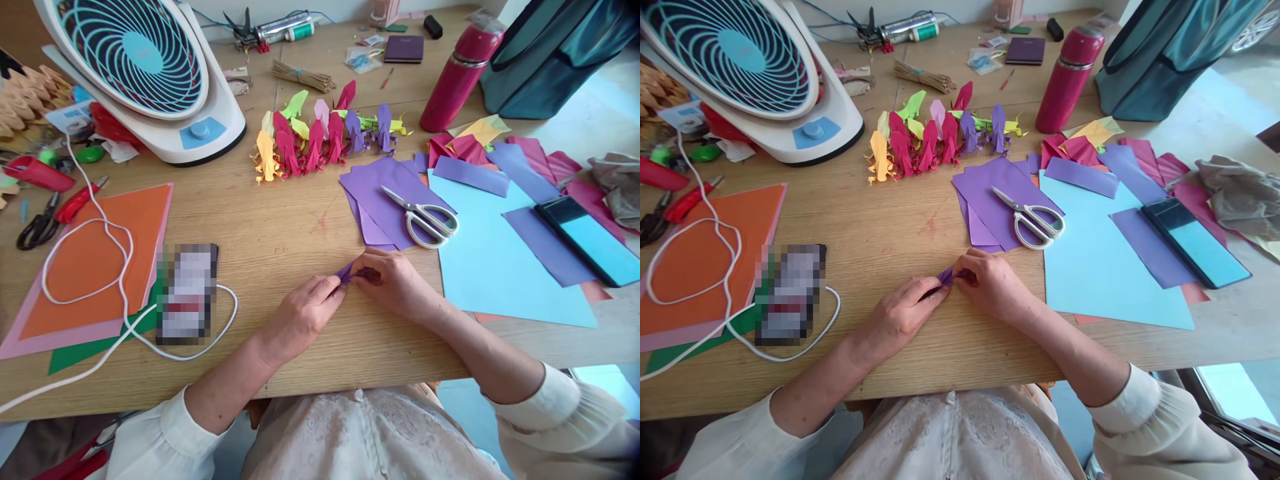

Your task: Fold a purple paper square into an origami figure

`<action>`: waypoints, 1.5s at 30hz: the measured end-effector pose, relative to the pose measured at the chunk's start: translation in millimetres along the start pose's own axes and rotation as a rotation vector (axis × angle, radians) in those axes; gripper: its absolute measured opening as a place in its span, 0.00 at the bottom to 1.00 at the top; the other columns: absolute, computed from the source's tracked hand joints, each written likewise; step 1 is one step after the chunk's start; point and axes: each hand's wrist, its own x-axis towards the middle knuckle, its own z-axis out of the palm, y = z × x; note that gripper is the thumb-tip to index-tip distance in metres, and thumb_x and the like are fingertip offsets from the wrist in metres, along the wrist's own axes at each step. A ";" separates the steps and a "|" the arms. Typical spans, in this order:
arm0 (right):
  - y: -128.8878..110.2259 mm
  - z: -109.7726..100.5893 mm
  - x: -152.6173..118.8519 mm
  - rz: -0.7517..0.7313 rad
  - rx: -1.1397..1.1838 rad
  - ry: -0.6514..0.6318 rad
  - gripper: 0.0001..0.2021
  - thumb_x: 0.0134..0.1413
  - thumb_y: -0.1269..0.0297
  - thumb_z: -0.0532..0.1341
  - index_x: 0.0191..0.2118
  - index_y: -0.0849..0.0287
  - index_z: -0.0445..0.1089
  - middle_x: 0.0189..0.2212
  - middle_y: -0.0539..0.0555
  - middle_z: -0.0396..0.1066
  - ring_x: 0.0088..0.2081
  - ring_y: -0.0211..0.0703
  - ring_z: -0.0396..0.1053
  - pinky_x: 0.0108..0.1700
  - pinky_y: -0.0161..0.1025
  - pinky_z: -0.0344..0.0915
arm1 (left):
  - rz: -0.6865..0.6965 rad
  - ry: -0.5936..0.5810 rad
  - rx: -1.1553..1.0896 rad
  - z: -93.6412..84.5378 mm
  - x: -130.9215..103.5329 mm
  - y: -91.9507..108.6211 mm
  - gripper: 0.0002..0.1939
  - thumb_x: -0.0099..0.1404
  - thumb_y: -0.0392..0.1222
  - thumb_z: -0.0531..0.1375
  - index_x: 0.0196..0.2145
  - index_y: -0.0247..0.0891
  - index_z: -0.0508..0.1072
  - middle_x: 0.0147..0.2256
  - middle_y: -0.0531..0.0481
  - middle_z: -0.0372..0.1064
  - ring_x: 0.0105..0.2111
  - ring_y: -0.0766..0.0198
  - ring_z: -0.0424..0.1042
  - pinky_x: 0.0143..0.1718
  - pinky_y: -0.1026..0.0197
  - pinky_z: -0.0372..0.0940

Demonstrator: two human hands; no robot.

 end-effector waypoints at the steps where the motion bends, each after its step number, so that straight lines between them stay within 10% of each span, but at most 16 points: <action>1: -0.4 0.8 0.7 0.002 -0.020 0.015 0.07 0.52 0.77 0.59 0.33 0.60 0.73 0.29 0.50 0.69 0.27 0.34 0.63 0.31 0.33 0.59 | 0.007 -0.013 0.014 -0.6 0.7 -0.1 0.15 0.74 0.31 0.50 0.53 0.32 0.71 0.48 0.42 0.72 0.47 0.59 0.71 0.51 0.56 0.71; 45: -9.4 -9.2 38.0 0.426 -0.124 -0.091 0.07 0.52 0.66 0.65 0.26 0.60 0.72 0.21 0.49 0.72 0.24 0.37 0.66 0.29 0.36 0.56 | -0.059 -0.234 0.120 -3.9 9.5 6.4 0.24 0.71 0.27 0.46 0.64 0.28 0.58 0.45 0.43 0.67 0.43 0.57 0.68 0.47 0.55 0.71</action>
